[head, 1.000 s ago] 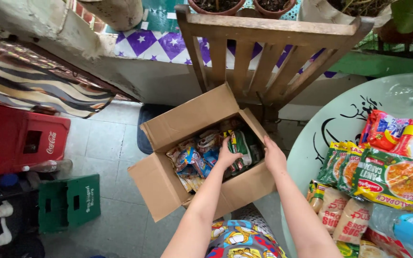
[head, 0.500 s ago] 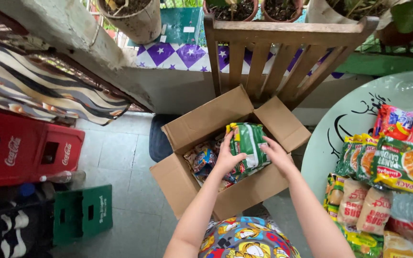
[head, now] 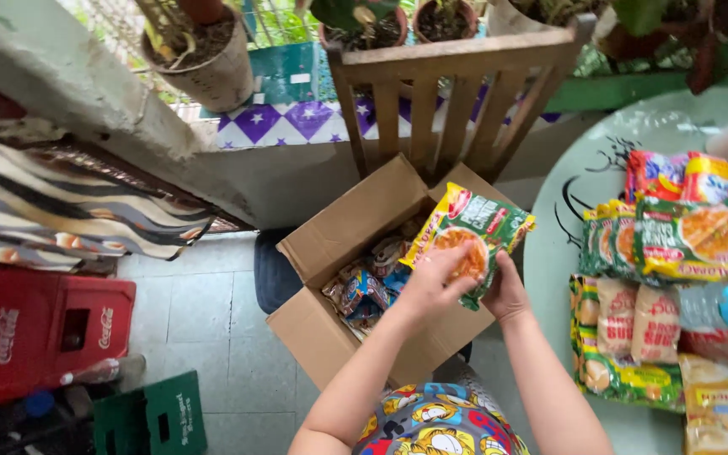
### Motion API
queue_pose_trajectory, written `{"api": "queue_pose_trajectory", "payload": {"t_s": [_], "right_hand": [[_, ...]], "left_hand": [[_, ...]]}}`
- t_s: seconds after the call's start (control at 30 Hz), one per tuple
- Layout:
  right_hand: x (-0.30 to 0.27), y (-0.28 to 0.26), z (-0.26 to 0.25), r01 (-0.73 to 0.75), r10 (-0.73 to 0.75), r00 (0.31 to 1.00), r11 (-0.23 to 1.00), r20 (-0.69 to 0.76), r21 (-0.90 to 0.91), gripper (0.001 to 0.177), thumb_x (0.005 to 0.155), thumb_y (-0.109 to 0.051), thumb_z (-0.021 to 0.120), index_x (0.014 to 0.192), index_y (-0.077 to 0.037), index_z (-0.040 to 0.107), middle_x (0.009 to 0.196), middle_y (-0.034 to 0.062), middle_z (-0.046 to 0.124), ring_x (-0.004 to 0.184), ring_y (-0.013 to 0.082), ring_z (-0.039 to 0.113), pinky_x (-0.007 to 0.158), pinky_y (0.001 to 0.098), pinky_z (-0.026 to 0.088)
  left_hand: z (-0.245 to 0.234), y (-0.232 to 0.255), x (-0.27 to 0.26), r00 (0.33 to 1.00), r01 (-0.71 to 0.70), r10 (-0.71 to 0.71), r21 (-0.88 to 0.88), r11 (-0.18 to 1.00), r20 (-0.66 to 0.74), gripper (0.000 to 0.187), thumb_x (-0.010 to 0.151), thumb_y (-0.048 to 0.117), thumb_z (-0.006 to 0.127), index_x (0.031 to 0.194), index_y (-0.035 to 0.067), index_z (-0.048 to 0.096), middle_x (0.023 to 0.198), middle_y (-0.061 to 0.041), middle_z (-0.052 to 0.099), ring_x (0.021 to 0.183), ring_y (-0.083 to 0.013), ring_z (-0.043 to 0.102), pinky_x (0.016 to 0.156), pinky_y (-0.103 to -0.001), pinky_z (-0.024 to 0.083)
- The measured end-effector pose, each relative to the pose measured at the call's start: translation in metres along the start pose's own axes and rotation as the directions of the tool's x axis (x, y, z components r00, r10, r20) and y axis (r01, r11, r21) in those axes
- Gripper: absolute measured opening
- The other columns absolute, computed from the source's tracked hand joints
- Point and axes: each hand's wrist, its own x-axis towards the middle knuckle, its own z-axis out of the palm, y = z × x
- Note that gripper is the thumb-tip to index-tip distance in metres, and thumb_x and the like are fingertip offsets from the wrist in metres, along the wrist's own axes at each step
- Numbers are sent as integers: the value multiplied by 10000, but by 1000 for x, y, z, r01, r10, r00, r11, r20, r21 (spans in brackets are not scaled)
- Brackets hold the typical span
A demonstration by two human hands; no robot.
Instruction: Unpacking a cardboard box filled with various packaged food items and placing them on a table.
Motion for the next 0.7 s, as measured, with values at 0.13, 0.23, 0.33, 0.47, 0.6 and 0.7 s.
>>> {"api": "queue_pose_trajectory", "payload": {"t_s": [0.13, 0.23, 0.33, 0.47, 0.6, 0.7], "right_hand": [[-26, 1, 11, 166, -161, 985, 982, -62, 91, 641, 879, -366, 745, 1436, -129, 534, 1381, 46, 635, 1260, 244, 610, 1095, 445, 486], [-35, 0, 0, 226, -220, 974, 962, -54, 154, 639, 882, -367, 749, 1430, -102, 555, 1383, 71, 643, 1259, 255, 617, 1100, 442, 483], [-42, -8, -9, 324, -312, 943, 940, -117, 102, 609, 902, -346, 748, 1424, -93, 565, 1364, 66, 663, 1246, 244, 631, 1091, 424, 495], [-57, -27, -5, 465, -458, 876, 886, -152, 10, 494, 928, -189, 750, 1385, -76, 602, 1315, 44, 682, 1186, 219, 656, 1036, 404, 528], [-75, -56, -16, 558, -591, 789, 804, -169, -206, 380, 949, -51, 733, 1317, -41, 640, 1261, 46, 698, 1136, 199, 673, 983, 384, 549], [-83, -80, -36, 608, -637, 731, 771, -246, -192, 440, 937, -34, 735, 1359, -47, 608, 1276, 38, 676, 1129, 196, 664, 985, 388, 544]], "left_hand": [[-9, 16, 7, 991, 29, -22, 52, 998, -134, 736, 868, 289, 862, 1494, 115, 516, 1460, -159, 574, 1337, -352, 558, 1185, -449, 401], [7, 30, 11, 921, 92, -47, 99, 991, -387, 913, 749, 241, 911, 1496, 62, 417, 1465, -219, 486, 1311, -416, 501, 1124, -474, 380], [45, 27, 7, 818, 205, -441, -528, 824, -371, 979, 763, 163, 869, 1540, 92, 277, 1426, -178, 499, 1267, -336, 527, 1087, -438, 427], [93, 11, 3, 783, 216, -621, -924, 314, -28, 745, 875, 86, 760, 1502, 72, 358, 1394, -97, 565, 1248, -211, 572, 1065, -374, 479], [125, 16, 19, 811, 263, -586, -887, 381, -11, 538, 955, 91, 697, 1433, -23, 477, 1358, -123, 614, 1208, -204, 604, 1040, -339, 500], [151, 19, 43, 794, 263, -606, -872, 412, -47, 489, 964, 98, 674, 1398, -25, 485, 1321, -128, 631, 1156, -210, 634, 995, -343, 535]]}}
